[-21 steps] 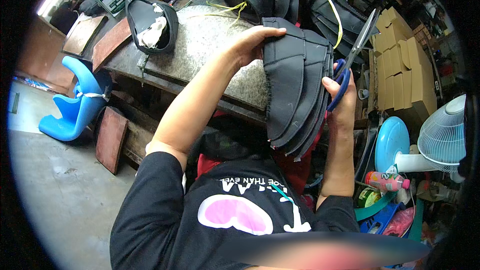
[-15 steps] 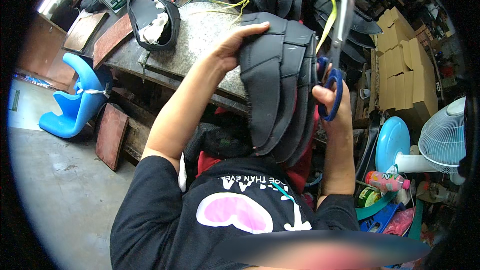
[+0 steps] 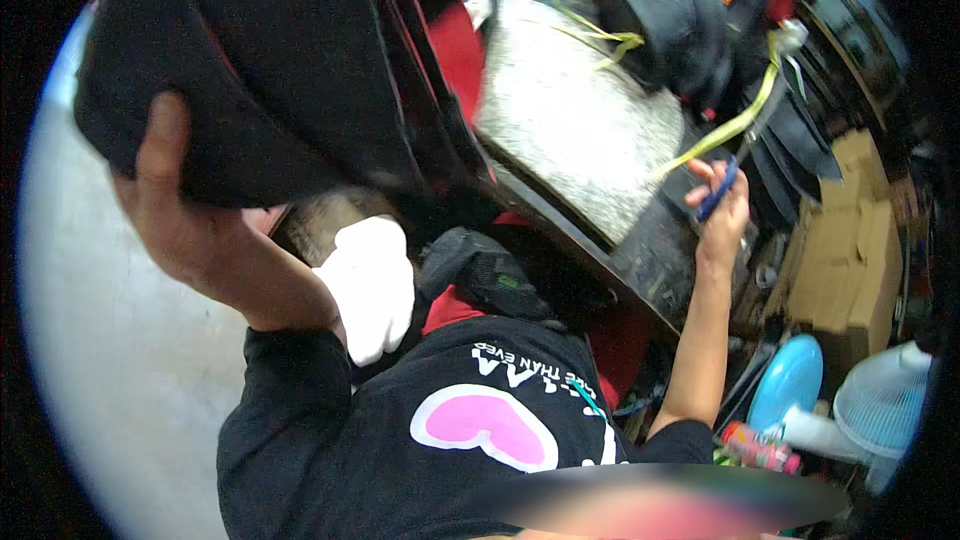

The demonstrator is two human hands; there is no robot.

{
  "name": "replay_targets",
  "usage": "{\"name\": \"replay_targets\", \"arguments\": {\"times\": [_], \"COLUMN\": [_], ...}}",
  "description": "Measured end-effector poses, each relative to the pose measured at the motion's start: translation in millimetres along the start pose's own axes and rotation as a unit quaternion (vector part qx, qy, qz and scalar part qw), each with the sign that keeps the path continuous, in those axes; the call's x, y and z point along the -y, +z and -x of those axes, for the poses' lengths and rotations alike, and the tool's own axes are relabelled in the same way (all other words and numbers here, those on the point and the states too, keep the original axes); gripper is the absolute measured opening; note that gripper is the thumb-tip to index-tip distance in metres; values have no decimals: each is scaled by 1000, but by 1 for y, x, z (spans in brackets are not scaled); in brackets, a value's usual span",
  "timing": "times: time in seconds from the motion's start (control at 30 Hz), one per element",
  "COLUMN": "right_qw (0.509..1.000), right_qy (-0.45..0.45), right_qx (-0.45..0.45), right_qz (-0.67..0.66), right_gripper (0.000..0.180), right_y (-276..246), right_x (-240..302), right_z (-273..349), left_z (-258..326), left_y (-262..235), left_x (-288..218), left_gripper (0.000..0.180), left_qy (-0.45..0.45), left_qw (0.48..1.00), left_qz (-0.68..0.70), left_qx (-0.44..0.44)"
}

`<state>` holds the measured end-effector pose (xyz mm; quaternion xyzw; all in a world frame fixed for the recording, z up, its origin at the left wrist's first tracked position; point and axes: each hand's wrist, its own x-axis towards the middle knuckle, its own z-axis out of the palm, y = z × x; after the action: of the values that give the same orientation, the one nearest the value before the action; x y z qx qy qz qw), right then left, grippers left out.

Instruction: The person uses scissors to trim excess white lining fabric from the interior of several small black bags with red interiors. They handle each bag one at a time, cutting along the edges and removing loose fabric pieces.

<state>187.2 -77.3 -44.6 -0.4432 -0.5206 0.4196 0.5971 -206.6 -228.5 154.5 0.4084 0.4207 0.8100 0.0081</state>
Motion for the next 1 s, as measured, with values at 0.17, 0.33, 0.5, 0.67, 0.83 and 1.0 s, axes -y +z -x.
{"name": "replay_targets", "arguments": {"times": [0.17, 0.33, 0.5, 0.67, 0.83, 1.0], "right_qw": [999, 997, 994, 995, 996, 996], "right_qy": [-25, -54, -61, -42, -37, -77], "right_qx": [34, 25, 35, 25, 8, 32], "right_qz": [13, 59, 80, 84, 76, 25], "right_gripper": [32, 27, 26, 23, 24, 27], "right_y": [-8, -15, -12, -9, -12, -13], "right_x": [-27, -33, -31, -28, -33, -36], "right_z": [5, 4, 5, 6, 5, 4], "left_z": [-70, -127, -142, -103, -64, -82], "left_y": [-22, -18, -24, -24, -9, -36], "left_x": [23, 137, 240, 291, 308, 340], "left_gripper": [52, 51, 60, 79, 94, 44], "left_qy": [32, 305, 252, 362, 74, 173], "left_qw": [945, 757, 532, 742, 849, 848], "left_qz": [-305, -518, -563, -443, -516, -420], "left_qx": [110, 254, 581, 350, 85, 273]}}
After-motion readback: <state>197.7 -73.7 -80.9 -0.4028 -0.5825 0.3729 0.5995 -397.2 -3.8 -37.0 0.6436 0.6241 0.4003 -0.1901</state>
